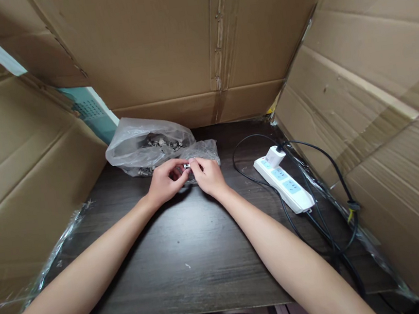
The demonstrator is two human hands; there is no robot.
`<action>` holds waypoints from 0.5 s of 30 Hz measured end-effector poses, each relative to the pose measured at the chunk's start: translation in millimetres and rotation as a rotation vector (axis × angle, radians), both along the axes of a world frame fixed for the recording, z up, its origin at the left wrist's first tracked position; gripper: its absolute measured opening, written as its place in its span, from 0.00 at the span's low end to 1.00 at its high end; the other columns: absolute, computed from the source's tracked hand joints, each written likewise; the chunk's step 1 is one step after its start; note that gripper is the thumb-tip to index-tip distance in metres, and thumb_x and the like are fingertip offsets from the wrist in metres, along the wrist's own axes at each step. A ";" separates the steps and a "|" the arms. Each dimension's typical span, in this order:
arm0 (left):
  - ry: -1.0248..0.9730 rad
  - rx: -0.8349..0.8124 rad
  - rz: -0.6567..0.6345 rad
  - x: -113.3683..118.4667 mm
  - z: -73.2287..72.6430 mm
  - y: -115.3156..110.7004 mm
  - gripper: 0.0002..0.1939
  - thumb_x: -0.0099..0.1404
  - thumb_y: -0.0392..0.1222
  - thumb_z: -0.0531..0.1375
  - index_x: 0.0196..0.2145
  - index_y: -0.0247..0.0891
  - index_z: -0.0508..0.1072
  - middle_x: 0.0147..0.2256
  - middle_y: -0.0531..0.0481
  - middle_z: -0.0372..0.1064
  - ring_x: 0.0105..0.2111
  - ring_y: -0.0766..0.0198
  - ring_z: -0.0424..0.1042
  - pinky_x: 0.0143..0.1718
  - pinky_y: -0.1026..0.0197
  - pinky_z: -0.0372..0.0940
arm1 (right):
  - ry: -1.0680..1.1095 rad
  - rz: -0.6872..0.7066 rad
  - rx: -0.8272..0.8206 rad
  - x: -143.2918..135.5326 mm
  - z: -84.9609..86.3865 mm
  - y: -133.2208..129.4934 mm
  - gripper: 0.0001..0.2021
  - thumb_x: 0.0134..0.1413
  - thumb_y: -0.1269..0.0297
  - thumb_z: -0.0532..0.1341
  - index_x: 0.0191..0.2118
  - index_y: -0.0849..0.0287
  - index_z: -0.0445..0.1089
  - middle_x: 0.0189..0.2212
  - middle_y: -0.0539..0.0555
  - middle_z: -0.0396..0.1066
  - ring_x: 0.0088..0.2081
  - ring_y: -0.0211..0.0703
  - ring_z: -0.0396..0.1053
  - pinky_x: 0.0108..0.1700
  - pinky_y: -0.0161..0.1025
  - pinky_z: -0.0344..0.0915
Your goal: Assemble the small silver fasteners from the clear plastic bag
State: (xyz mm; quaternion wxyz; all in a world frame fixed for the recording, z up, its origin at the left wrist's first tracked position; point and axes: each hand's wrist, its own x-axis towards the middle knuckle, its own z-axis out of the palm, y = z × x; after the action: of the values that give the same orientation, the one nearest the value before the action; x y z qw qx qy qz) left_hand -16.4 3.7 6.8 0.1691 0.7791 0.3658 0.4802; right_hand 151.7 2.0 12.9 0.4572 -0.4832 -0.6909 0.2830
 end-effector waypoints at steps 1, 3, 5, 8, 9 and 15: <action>0.000 -0.003 0.000 0.1 0.2 -0.1 0.09 0.65 0.37 0.63 0.43 0.36 0.77 0.30 0.52 0.74 0.23 0.70 0.69 0.28 0.68 0.67 | 0.003 -0.005 0.005 0.1 0.8 -0.2 0.19 0.65 0.52 0.52 0.25 0.56 0.65 0.21 0.49 0.63 0.27 0.40 0.62 0.32 0.38 0.55; 0.000 -0.012 0.002 0.2 0.6 -0.4 0.09 0.65 0.37 0.63 0.44 0.36 0.78 0.30 0.52 0.74 0.23 0.70 0.69 0.28 0.68 0.67 | 0.024 -0.010 0.018 0.6 1.8 0.0 0.15 0.63 0.55 0.53 0.27 0.55 0.66 0.24 0.49 0.67 0.28 0.41 0.64 0.34 0.37 0.57; -0.001 -0.017 0.002 0.3 1.0 -0.8 0.09 0.65 0.37 0.63 0.44 0.36 0.78 0.30 0.52 0.74 0.24 0.69 0.69 0.28 0.68 0.67 | 0.051 0.003 0.026 1.1 1.7 0.7 0.11 0.60 0.58 0.55 0.29 0.55 0.66 0.27 0.50 0.70 0.30 0.41 0.65 0.35 0.38 0.59; 0.005 -0.018 0.004 0.5 1.3 -1.0 0.09 0.65 0.37 0.63 0.43 0.37 0.78 0.30 0.51 0.74 0.24 0.69 0.69 0.28 0.67 0.67 | 0.068 0.026 0.019 1.8 0.1 2.1 0.07 0.56 0.60 0.56 0.30 0.55 0.66 0.28 0.50 0.71 0.29 0.41 0.65 0.34 0.37 0.60; 0.009 -0.016 0.005 0.4 1.3 -1.0 0.09 0.65 0.37 0.63 0.43 0.37 0.78 0.31 0.51 0.74 0.24 0.69 0.70 0.28 0.67 0.67 | 0.067 0.031 0.016 1.8 -0.6 2.4 0.07 0.56 0.60 0.56 0.30 0.55 0.66 0.28 0.50 0.70 0.28 0.40 0.65 0.34 0.37 0.59; 0.008 -0.010 -0.001 0.0 -0.2 0.0 0.09 0.65 0.37 0.63 0.43 0.37 0.78 0.30 0.52 0.74 0.23 0.69 0.69 0.28 0.67 0.67 | -0.007 0.013 0.001 0.7 -1.3 1.0 0.19 0.64 0.54 0.53 0.23 0.55 0.62 0.19 0.47 0.60 0.25 0.39 0.59 0.30 0.38 0.53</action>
State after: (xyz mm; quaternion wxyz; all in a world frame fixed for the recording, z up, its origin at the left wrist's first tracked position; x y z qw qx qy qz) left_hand -16.4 3.7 6.6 0.1718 0.7803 0.3686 0.4751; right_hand 152.3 2.9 11.6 0.4531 -0.4795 -0.6958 0.2840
